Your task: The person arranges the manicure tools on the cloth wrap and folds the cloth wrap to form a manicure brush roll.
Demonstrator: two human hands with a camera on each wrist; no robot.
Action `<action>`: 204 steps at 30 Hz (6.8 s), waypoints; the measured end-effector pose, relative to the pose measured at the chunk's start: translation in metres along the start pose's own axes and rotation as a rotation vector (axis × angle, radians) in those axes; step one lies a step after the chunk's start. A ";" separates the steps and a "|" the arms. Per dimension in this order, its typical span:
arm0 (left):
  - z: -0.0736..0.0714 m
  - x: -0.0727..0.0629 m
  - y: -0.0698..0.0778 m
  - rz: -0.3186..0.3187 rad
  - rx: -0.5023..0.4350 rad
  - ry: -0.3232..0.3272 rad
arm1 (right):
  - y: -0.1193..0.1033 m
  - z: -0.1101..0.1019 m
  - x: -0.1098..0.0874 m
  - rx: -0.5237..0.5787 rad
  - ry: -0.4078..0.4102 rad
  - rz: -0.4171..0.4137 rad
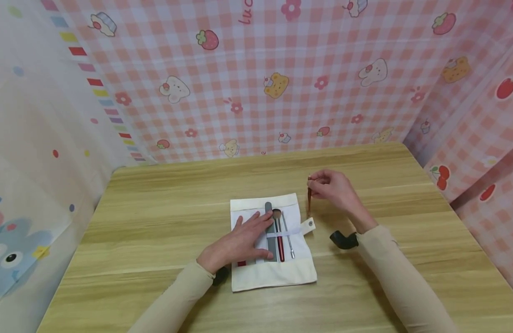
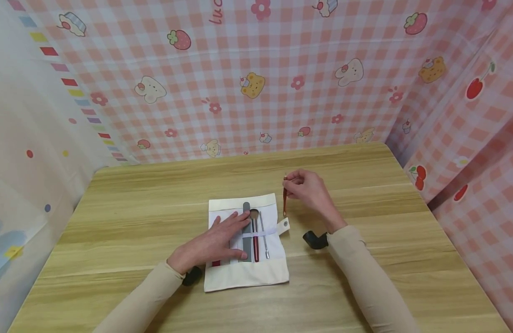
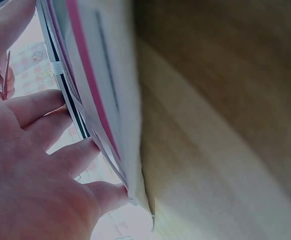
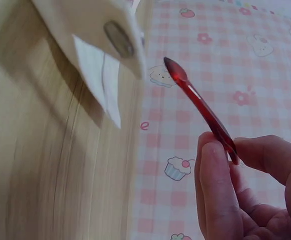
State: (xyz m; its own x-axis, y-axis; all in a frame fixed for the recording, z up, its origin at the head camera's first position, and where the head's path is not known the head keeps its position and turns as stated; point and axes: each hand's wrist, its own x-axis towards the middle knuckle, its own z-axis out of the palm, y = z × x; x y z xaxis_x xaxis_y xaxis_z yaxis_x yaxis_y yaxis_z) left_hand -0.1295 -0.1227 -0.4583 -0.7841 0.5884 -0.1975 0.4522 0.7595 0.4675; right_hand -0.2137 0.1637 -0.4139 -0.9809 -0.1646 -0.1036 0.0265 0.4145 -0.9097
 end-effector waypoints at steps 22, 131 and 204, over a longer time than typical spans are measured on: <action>0.000 0.002 0.000 -0.005 0.003 0.002 | -0.004 0.021 0.002 0.032 -0.017 -0.021; -0.001 0.003 0.002 -0.011 0.079 -0.024 | 0.035 0.031 -0.012 -0.159 -0.237 -0.024; -0.057 0.010 -0.075 -0.172 -0.103 0.346 | 0.048 0.023 -0.110 -0.153 -0.420 -0.014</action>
State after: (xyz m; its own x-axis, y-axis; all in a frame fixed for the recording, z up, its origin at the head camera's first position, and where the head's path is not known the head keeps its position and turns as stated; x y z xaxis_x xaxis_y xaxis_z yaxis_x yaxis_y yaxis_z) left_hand -0.1960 -0.1899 -0.4462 -0.9496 0.3132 0.0135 0.2706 0.7970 0.5400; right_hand -0.1001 0.1817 -0.4556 -0.8167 -0.5077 -0.2744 -0.0463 0.5316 -0.8457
